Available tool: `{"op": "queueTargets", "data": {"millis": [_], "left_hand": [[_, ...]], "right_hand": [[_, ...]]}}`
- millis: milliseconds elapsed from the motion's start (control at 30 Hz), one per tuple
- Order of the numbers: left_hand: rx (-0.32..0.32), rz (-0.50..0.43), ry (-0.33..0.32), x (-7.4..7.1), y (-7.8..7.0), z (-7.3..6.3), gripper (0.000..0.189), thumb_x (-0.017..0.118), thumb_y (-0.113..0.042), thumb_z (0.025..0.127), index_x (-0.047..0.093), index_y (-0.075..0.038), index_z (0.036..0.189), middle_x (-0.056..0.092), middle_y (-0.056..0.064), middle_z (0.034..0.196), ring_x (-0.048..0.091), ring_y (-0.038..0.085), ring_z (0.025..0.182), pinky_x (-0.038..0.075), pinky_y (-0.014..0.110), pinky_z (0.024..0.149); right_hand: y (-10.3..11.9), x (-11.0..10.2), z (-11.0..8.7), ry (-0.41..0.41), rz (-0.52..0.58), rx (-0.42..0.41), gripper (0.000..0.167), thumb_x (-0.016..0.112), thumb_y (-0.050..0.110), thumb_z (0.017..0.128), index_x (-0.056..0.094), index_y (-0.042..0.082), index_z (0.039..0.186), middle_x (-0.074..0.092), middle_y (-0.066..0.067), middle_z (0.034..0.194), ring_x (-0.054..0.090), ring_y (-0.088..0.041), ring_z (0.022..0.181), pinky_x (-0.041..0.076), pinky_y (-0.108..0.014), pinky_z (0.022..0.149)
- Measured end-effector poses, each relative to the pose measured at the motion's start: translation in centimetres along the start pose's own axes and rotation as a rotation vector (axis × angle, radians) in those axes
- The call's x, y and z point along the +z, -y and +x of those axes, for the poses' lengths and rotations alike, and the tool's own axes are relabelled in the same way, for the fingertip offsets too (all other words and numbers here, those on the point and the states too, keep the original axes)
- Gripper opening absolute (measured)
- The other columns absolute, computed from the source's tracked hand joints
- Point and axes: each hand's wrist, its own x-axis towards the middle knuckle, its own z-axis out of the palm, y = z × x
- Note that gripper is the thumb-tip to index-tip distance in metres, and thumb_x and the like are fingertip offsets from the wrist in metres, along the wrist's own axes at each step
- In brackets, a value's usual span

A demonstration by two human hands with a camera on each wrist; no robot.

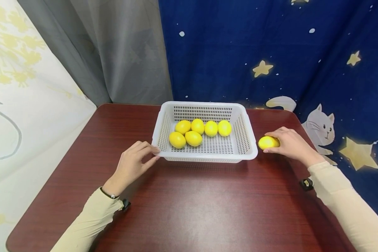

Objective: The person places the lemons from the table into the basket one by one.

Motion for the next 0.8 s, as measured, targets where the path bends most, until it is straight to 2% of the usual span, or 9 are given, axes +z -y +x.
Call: {"op": "queueTargets", "data": {"millis": [200,433,800], "left_hand": [[0.0,0.002,-0.001,0.0,0.0,0.0,0.018,0.081,-0.021,0.08,0.074,-0.022,0.097,0.069,-0.011,0.094,0.058,0.008,0.088,0.051,0.026,0.075],[-0.002,0.003,0.002,-0.1,0.0,0.0,0.018,0.081,-0.021,0.081,0.074,-0.022,0.097,0.069,-0.011,0.094,0.058,0.008,0.089,0.052,0.027,0.075],[-0.002,-0.001,0.005,-0.1,-0.1,0.0,0.018,0.081,-0.021,0.081,0.074,-0.022,0.098,0.069,-0.011,0.095,0.058,0.009,0.089,0.052,0.027,0.075]], "right_hand": [[0.7,-1.4,0.6,-0.017,0.001,0.01,0.063,0.084,0.042,0.076,0.066,0.007,0.125,0.071,-0.013,0.116,0.055,-0.03,0.108,0.044,-0.053,0.094],[1.7,-3.3,1.6,0.003,-0.017,0.012,0.072,0.079,0.052,0.078,0.061,0.007,0.132,0.068,-0.016,0.122,0.054,-0.034,0.113,0.045,-0.056,0.097],[2.7,-5.0,2.7,-0.049,-0.039,-0.039,0.066,0.081,0.05,0.077,0.066,0.007,0.124,0.07,-0.015,0.118,0.056,-0.033,0.11,0.044,-0.056,0.097]]}}
